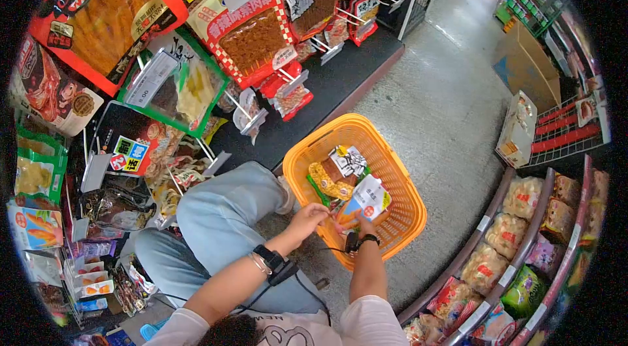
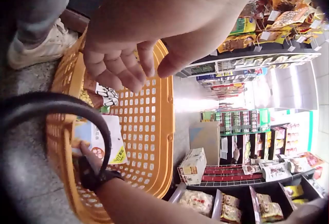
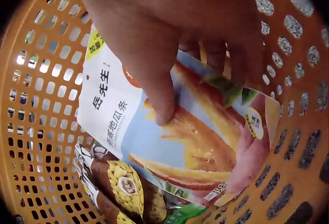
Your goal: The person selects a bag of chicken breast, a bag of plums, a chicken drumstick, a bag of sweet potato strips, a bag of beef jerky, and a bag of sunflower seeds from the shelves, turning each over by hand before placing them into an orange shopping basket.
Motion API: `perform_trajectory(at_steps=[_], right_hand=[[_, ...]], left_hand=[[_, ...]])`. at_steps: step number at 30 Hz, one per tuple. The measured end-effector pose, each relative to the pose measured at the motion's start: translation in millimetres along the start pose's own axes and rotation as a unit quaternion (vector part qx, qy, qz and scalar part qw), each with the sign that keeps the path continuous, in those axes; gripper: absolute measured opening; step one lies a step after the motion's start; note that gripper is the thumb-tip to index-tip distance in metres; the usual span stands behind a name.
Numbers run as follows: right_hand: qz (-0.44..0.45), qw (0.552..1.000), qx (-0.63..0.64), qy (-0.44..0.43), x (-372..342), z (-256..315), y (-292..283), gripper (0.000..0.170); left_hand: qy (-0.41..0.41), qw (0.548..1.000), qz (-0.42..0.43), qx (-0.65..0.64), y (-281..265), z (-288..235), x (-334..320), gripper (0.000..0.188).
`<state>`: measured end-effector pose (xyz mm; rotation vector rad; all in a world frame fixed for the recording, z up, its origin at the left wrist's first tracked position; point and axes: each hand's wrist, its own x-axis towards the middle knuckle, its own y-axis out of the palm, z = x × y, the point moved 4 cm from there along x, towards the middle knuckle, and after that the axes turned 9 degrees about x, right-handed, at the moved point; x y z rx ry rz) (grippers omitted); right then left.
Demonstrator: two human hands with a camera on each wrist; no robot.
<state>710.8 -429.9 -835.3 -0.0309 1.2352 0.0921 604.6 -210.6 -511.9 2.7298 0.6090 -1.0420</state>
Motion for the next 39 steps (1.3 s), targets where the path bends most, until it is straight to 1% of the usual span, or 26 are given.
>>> perform_trajectory(at_steps=[2, 3, 4, 6, 9, 12, 13, 14, 15, 16, 17, 18, 20, 21, 24, 25, 26, 28, 29, 32, 33, 36, 37, 39], right_hand=[[0.031, 0.999, -0.012, -0.043, -30.2, 18.2, 14.4, 0.052], [0.044, 0.997, -0.018, -0.064, -49.7, 27.8, 21.1, 0.055], [-0.004, 0.987, -0.089, -0.136, -90.0, 48.0, 28.8, 0.042], [0.057, 0.967, -0.057, -0.240, -110.2, 61.0, 30.5, 0.040], [0.096, 0.939, -0.093, -0.318, -115.8, 73.2, 19.0, 0.039], [0.108, 0.929, -0.088, -0.344, -160.6, 93.0, 15.3, 0.038], [0.134, 0.916, -0.096, -0.365, -174.9, 101.4, 14.4, 0.036], [0.160, 0.919, -0.067, -0.354, -187.9, 107.1, 13.5, 0.036], [0.186, 0.920, -0.038, -0.342, -214.4, 116.3, 15.2, 0.036], [0.213, 0.920, -0.010, -0.330, -245.9, 125.2, 18.8, 0.036], [0.221, 0.925, -0.003, -0.310, -276.4, 132.7, 24.8, 0.038], [0.253, 0.914, 0.007, -0.316, -309.8, 140.7, 34.6, 0.039], [0.319, 0.891, 0.025, -0.324, -370.0, 150.1, 55.1, 0.040], [0.337, 0.884, 0.014, -0.323, -388.5, 151.9, 63.3, 0.043], [0.403, 0.835, -0.020, -0.375, -462.5, 151.8, 104.8, 0.045], [0.413, 0.831, -0.038, -0.369, -473.5, 148.3, 116.4, 0.047], [0.424, 0.828, -0.057, -0.363, -484.4, 144.7, 127.8, 0.049], [0.478, 0.796, -0.034, -0.369, -514.3, 129.6, 159.2, 0.050], [0.496, 0.789, -0.028, -0.362, -530.3, 119.6, 172.4, 0.051], [0.560, 0.751, -0.120, -0.328, -560.1, 81.5, 208.3, 0.053], [0.566, 0.731, -0.175, -0.338, -561.0, 65.2, 219.0, 0.054], [0.570, 0.743, -0.228, -0.266, -572.5, 26.0, 243.4, 0.052], [0.594, 0.726, -0.216, -0.272, -581.3, 16.9, 250.6, 0.052], [0.605, 0.717, -0.228, -0.260, -587.6, -2.4, 260.8, 0.052]], left_hand=[[-0.011, 1.000, -0.003, -0.008, -3.2, -5.7, -2.4, 0.021], [0.000, 1.000, -0.009, -0.009, -4.9, -2.9, -0.9, 0.022], [0.000, 1.000, -0.013, -0.008, -6.8, -2.5, -1.4, 0.023], [0.000, 1.000, -0.023, -0.006, -12.9, -2.9, -3.7, 0.023], [0.004, 0.999, -0.044, 0.001, -23.1, 5.0, -2.5, 0.023], [0.004, 0.999, -0.051, -0.015, -31.6, 5.1, -10.2, 0.025], [0.003, 0.998, -0.050, -0.024, -33.5, 3.7, -14.3, 0.027], [0.003, 0.998, -0.051, -0.033, -35.9, 1.8, -18.2, 0.028], [0.000, 0.999, -0.033, -0.024, -37.1, 2.2, -20.2, 0.034], [0.008, 0.999, -0.016, -0.031, -36.1, -3.9, -26.5, 0.036], [0.017, 0.999, 0.000, -0.039, -35.7, -14.8, -36.3, 0.038], [0.027, 0.998, 0.016, -0.047, -36.1, -24.3, -44.2, 0.040], [0.147, 0.987, 0.019, -0.061, -34.5, -41.7, -54.9, 0.048], [0.207, 0.976, 0.018, -0.066, -36.5, -50.7, -62.2, 0.052], [0.169, 0.975, 0.131, -0.064, -47.2, -101.0, -136.2, 0.056], [0.150, 0.979, 0.136, 0.005, -56.5, -100.8, -145.2, 0.051], [0.192, 0.975, 0.114, -0.013, -66.6, -105.3, -159.6, 0.050], [0.274, 0.958, 0.065, -0.049, -84.7, -118.7, -201.2, 0.048], [0.255, 0.964, 0.038, -0.058, -98.4, -110.2, -209.8, 0.047], [0.247, 0.962, -0.064, -0.102, -138.2, -90.8, -248.5, 0.044], [0.240, 0.959, -0.098, -0.111, -149.2, -85.0, -262.0, 0.042], [0.268, 0.941, -0.175, -0.112, -176.6, -65.6, -297.8, 0.040], [0.282, 0.936, -0.186, -0.098, -184.0, -60.9, -309.2, 0.041], [0.284, 0.932, -0.202, -0.099, -195.5, -47.2, -327.0, 0.043]])
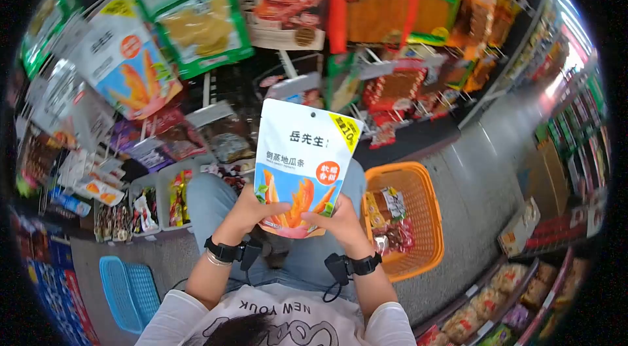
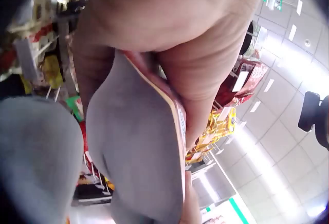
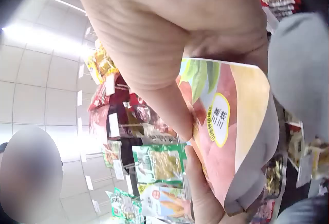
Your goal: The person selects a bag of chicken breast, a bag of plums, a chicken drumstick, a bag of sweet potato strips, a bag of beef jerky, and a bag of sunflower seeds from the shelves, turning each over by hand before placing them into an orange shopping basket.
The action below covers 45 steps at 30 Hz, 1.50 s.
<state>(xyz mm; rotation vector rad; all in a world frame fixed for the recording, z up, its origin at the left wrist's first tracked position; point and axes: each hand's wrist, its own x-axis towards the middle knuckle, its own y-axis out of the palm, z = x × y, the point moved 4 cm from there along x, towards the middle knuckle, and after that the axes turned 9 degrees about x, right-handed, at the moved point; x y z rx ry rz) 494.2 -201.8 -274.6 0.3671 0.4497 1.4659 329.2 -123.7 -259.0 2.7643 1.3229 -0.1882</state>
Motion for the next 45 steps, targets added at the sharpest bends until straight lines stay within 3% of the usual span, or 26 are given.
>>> perform_trajectory(at_steps=[6, 9, 10, 13, 14, 16, 18, 20, 24, 29, 36, 40, 43, 45], right_hand=[[0.108, 0.988, 0.065, 0.086, 13.7, -33.7, 60.0, 0.068], [0.151, 0.980, 0.039, 0.127, 18.1, -46.6, 92.1, 0.074], [0.154, 0.985, -0.023, 0.070, 20.7, -50.0, 102.6, 0.064], [0.145, 0.980, -0.130, 0.032, 25.8, -56.8, 136.9, 0.037], [0.129, 0.974, -0.180, -0.050, 29.2, -61.3, 147.7, 0.025], [0.145, 0.965, -0.203, -0.085, 29.4, -73.6, 170.8, 0.027], [0.176, 0.956, -0.210, -0.109, 31.3, -76.2, 189.2, 0.026], [0.187, 0.960, -0.193, -0.076, 29.1, -55.8, 212.4, 0.025], [0.223, 0.967, -0.119, -0.035, 43.5, -42.3, 237.4, 0.032], [0.227, 0.967, -0.110, -0.039, 69.6, -24.2, 252.4, 0.033], [0.208, 0.976, 0.015, -0.069, 107.7, 6.4, 264.4, 0.036], [0.208, 0.974, 0.042, -0.085, 119.2, 32.8, 272.8, 0.036], [0.218, 0.969, 0.043, -0.104, 127.6, 47.8, 278.5, 0.036], [0.225, 0.968, 0.028, -0.111, 133.4, 53.5, 280.2, 0.038]], left_hand=[[0.039, 0.997, -0.062, -0.022, -54.1, -3.7, -46.1, 0.048], [0.051, 0.992, -0.118, -0.001, -81.8, -3.0, -73.7, 0.051], [0.062, 0.987, -0.148, 0.001, -91.5, -1.3, -83.0, 0.055], [0.107, 0.959, -0.257, 0.043, -119.5, 10.4, -105.8, 0.067], [0.130, 0.939, -0.308, 0.078, -128.1, 15.7, -112.0, 0.071], [0.158, 0.911, -0.372, 0.080, -137.5, 18.4, -125.6, 0.082], [0.199, 0.900, -0.385, 0.036, -149.9, 10.0, -139.1, 0.083], [0.238, 0.894, -0.378, -0.029, -156.7, -10.9, -152.4, 0.078], [0.267, 0.874, -0.407, 0.008, -173.2, -48.9, -168.2, 0.061], [0.284, 0.849, -0.436, 0.091, -192.9, -98.3, -163.7, 0.063], [0.320, 0.815, -0.448, 0.181, -200.0, -160.7, -133.8, 0.065], [0.359, 0.805, -0.454, 0.125, -204.0, -178.6, -114.9, 0.065], [0.402, 0.769, -0.471, 0.160, -208.0, -190.3, -105.6, 0.064], [0.411, 0.768, -0.466, 0.156, -209.6, -196.3, -100.1, 0.064]])
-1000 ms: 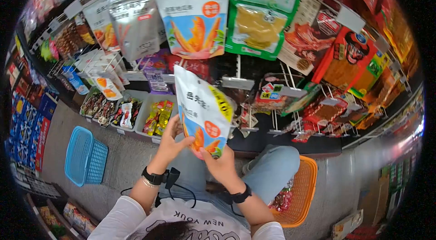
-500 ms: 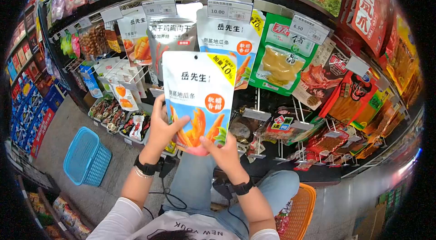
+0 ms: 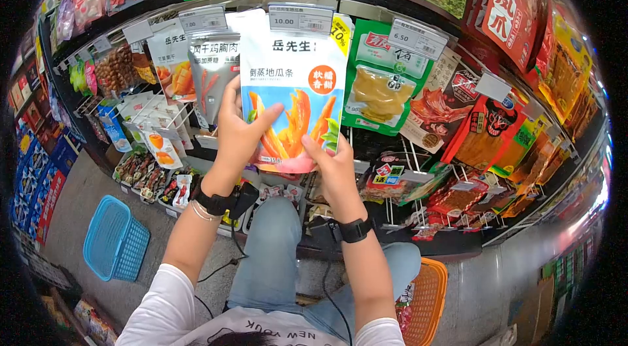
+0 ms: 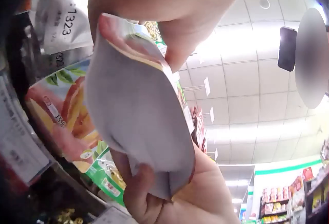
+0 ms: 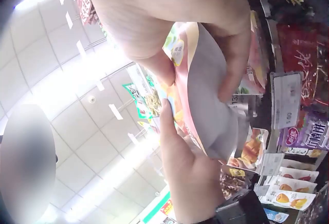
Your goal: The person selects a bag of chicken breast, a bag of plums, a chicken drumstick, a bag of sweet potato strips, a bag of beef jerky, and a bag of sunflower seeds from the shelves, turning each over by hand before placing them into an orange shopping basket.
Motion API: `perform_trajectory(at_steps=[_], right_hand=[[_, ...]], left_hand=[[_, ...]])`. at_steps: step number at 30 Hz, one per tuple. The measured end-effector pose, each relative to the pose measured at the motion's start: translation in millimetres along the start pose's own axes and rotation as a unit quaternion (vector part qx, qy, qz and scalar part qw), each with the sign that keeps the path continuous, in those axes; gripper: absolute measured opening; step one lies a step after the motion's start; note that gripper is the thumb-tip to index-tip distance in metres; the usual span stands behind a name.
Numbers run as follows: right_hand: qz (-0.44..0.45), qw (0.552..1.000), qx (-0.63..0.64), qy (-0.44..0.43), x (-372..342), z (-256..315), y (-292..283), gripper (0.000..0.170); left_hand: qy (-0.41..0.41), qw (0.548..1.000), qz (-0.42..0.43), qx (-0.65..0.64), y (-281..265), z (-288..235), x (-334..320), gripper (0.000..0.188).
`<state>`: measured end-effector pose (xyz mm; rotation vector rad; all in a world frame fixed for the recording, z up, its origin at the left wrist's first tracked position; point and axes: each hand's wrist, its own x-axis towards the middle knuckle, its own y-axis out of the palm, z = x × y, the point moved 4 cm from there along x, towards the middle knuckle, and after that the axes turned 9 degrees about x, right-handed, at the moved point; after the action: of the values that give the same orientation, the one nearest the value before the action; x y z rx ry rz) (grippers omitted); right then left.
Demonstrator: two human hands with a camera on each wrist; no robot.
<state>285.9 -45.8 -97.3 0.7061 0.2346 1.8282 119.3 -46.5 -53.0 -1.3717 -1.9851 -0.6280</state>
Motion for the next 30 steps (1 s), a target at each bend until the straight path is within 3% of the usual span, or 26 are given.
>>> perform_trajectory(at_steps=[22, 30], right_hand=[[-0.022, 0.998, 0.046, -0.025, 18.1, -3.1, -7.6, 0.039], [-0.022, 0.999, 0.001, -0.046, 16.3, -8.0, -10.5, 0.040]], left_hand=[[0.044, 0.996, -0.022, 0.068, 8.7, 5.6, 18.0, 0.069], [0.026, 0.998, -0.034, 0.053, 11.6, -1.7, 24.9, 0.075]])
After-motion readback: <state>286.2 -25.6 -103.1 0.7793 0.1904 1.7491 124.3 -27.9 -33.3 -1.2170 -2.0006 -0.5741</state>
